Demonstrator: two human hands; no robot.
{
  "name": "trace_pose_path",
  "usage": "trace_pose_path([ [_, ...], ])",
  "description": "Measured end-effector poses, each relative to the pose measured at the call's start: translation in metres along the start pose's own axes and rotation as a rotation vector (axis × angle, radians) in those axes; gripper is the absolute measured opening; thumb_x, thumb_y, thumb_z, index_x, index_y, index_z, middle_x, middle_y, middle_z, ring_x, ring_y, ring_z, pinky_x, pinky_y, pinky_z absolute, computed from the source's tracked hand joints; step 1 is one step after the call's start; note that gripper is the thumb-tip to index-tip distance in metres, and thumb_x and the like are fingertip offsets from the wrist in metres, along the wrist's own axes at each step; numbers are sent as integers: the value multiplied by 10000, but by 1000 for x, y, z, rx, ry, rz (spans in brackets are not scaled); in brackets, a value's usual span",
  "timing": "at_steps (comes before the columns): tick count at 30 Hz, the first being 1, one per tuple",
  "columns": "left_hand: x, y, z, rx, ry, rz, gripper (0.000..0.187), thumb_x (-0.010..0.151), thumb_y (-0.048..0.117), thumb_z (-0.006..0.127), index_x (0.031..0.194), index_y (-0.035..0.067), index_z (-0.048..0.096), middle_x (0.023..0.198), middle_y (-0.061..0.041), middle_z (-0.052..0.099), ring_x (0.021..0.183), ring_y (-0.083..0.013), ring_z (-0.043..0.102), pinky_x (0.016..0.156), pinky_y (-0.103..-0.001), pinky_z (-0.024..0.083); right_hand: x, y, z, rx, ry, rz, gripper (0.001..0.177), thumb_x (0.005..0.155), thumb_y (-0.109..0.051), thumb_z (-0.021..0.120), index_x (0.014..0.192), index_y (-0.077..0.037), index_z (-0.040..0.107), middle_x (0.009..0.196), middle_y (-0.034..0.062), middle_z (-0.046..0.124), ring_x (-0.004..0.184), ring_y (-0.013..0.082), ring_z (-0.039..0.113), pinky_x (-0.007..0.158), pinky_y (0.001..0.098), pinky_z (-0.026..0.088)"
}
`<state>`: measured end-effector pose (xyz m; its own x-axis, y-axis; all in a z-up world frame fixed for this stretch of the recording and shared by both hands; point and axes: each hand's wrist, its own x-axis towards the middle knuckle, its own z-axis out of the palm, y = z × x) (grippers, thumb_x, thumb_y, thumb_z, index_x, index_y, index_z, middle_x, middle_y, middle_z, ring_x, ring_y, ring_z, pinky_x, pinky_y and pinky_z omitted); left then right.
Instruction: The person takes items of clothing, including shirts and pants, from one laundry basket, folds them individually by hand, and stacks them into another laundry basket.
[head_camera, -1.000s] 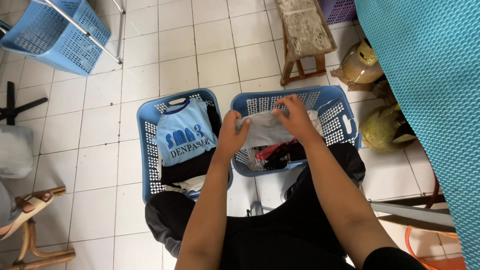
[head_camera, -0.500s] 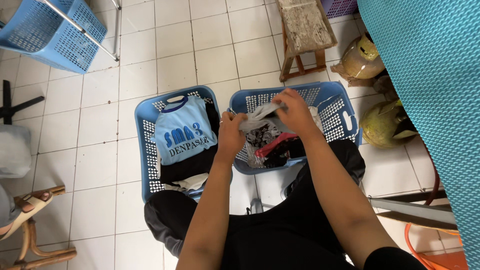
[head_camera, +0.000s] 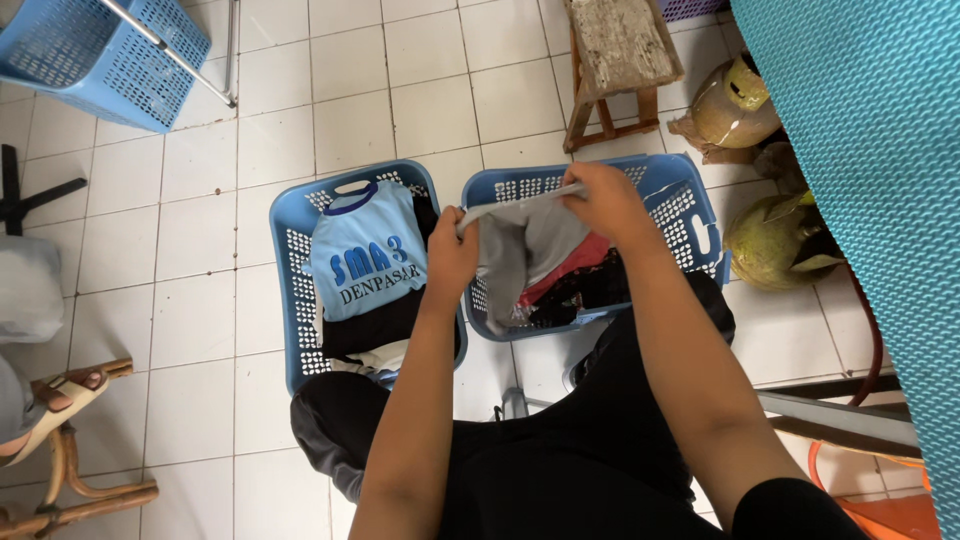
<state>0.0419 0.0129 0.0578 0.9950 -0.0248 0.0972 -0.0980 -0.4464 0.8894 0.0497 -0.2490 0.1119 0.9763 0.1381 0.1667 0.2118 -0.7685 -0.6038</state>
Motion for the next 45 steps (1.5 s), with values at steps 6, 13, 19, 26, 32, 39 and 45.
trace_pose_path([
  [6, 1, 26, -6, -224, 1, 48, 235, 1019, 58, 544, 812, 112, 447, 545, -54, 473, 457, -111, 412, 506, -250, 367, 5, 3, 9, 179, 458, -57, 184, 890, 29, 714, 1006, -107, 673, 911, 82, 618, 959, 314, 615, 912, 430, 452],
  [13, 4, 58, 1, -407, -88, 158, 269, 1078, 290, 554, 883, 107, 516, 641, -1, 541, 607, -69, 460, 589, -253, 397, 14, -29, 56, 1300, 383, 770, 1203, 833, -961, 131, 1665, -100, 14, 1735, 126, -44, 1604, 304, -35, 1298, 528, -70],
  [19, 16, 55, -7, -184, -263, 103, 347, 1069, 444, 518, 947, 122, 564, 653, -107, 578, 593, -182, 559, 615, -343, 488, -20, -64, 45, 1324, -249, 1049, 1317, 721, -948, -14, 1590, -29, 353, 1631, 238, 332, 1495, 419, 337, 1249, 510, 267],
  [26, 38, 76, -50, -459, -166, -181, 389, 1053, 433, 445, 1142, 72, 561, 650, -50, 466, 579, -166, 498, 592, -303, 434, -28, 64, 102, 1392, -404, 496, 592, 887, -86, 730, 1453, -76, 557, 1358, 160, 653, 1165, 292, 670, 957, 503, 558],
  [32, 18, 3, 3, -1392, 199, -353, 733, 936, 794, 412, 1196, 157, 667, 1245, -88, 638, 1177, -258, 594, 1099, -426, 428, 1, 32, 91, 1620, -94, 553, 506, 869, -75, 750, 1354, -9, 618, 1176, 233, 719, 976, 372, 747, 849, 535, 600],
  [39, -19, 30, 26, -1178, -167, -831, 625, 891, 770, 578, 962, 150, 579, 1100, -96, 693, 1046, -274, 646, 953, -427, 514, 11, 1, 92, 1997, 69, 680, 539, 959, -405, 609, 1374, -64, 649, 1371, 172, 662, 1228, 372, 653, 1112, 480, 483],
  [45, -4, -80, 74, -975, -127, -558, 590, 1068, 258, 619, 1589, 289, 343, 1534, -66, 491, 1372, -317, 511, 1115, -490, 453, -8, 22, 136, 1637, -176, 996, 792, 856, -444, 751, 1537, -139, 485, 1507, 161, 536, 1334, 380, 556, 1117, 551, 453],
])
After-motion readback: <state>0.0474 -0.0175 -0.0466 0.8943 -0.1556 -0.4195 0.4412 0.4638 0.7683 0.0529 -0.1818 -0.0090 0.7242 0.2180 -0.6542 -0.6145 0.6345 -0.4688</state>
